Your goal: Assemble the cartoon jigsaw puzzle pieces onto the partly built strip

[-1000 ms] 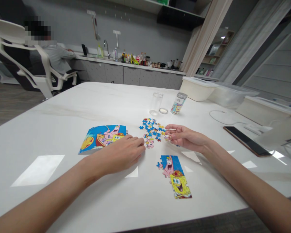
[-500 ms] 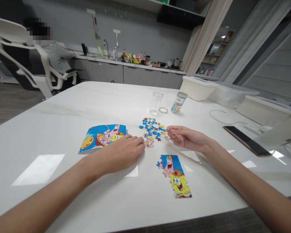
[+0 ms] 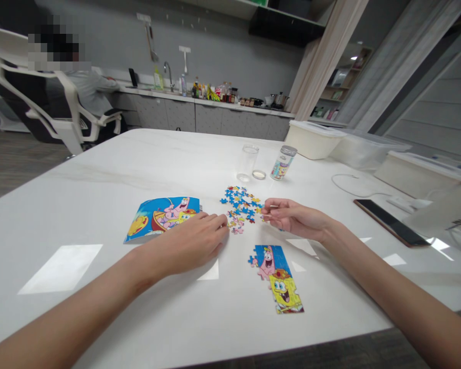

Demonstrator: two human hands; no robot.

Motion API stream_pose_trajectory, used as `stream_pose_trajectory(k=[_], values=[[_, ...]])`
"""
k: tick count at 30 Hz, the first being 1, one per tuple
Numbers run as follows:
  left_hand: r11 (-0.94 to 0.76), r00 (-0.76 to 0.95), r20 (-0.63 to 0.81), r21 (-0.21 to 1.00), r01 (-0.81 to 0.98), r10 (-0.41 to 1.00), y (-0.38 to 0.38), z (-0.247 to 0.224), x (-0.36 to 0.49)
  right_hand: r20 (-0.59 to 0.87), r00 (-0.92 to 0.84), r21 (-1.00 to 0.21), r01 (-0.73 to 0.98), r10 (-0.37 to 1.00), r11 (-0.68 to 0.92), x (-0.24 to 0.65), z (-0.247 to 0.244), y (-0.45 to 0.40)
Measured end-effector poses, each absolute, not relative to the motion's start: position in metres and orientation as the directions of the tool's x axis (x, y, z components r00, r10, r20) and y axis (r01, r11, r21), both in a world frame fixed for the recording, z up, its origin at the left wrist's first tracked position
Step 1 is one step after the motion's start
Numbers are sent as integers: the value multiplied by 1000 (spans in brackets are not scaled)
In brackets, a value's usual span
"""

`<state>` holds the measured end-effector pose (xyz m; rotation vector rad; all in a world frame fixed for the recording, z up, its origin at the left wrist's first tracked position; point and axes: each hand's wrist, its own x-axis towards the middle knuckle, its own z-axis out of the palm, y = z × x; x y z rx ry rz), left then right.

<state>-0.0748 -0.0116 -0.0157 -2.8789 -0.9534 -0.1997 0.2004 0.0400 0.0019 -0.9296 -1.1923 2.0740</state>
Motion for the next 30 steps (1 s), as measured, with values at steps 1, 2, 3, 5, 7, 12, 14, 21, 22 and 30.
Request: stream_pose_trajectory(k=[1,2,3,5,7,12,14,21,22,30], values=[[-785,782,164,-60,616,601,-12,-16,-75,-282,-587,-894,-126,759,-430,200,2,40],[-773,769,175,-65,632,614,-12,-15,-75,-281,-577,-899,-123,767,-421,200,1,40],[-762,759,184,-68,644,625,-12,-15,-75,-282,-569,-901,-120,773,-417,200,1,40],[-747,746,178,-78,660,641,-12,-12,-74,-284,-560,-904,-114,778,-412,200,2,39],[-731,738,141,-107,674,660,-12,-10,-74,-285,-558,-908,-104,779,-407,200,3,39],[-687,709,130,-175,705,694,-11,-7,-73,-283,-544,-915,-93,790,-392,199,5,37],[-675,701,137,-192,712,700,-10,-7,-74,-283,-531,-914,-104,799,-393,198,4,38],[-733,750,112,-163,661,652,-11,-8,-75,-178,-189,-949,-226,966,-219,202,-4,50],[-738,753,116,-153,658,648,-11,-9,-75,-156,-124,-959,-217,980,-180,204,-5,53],[-752,756,173,-99,651,632,-10,-15,-78,-139,-76,-971,-186,987,-151,204,-7,58]])
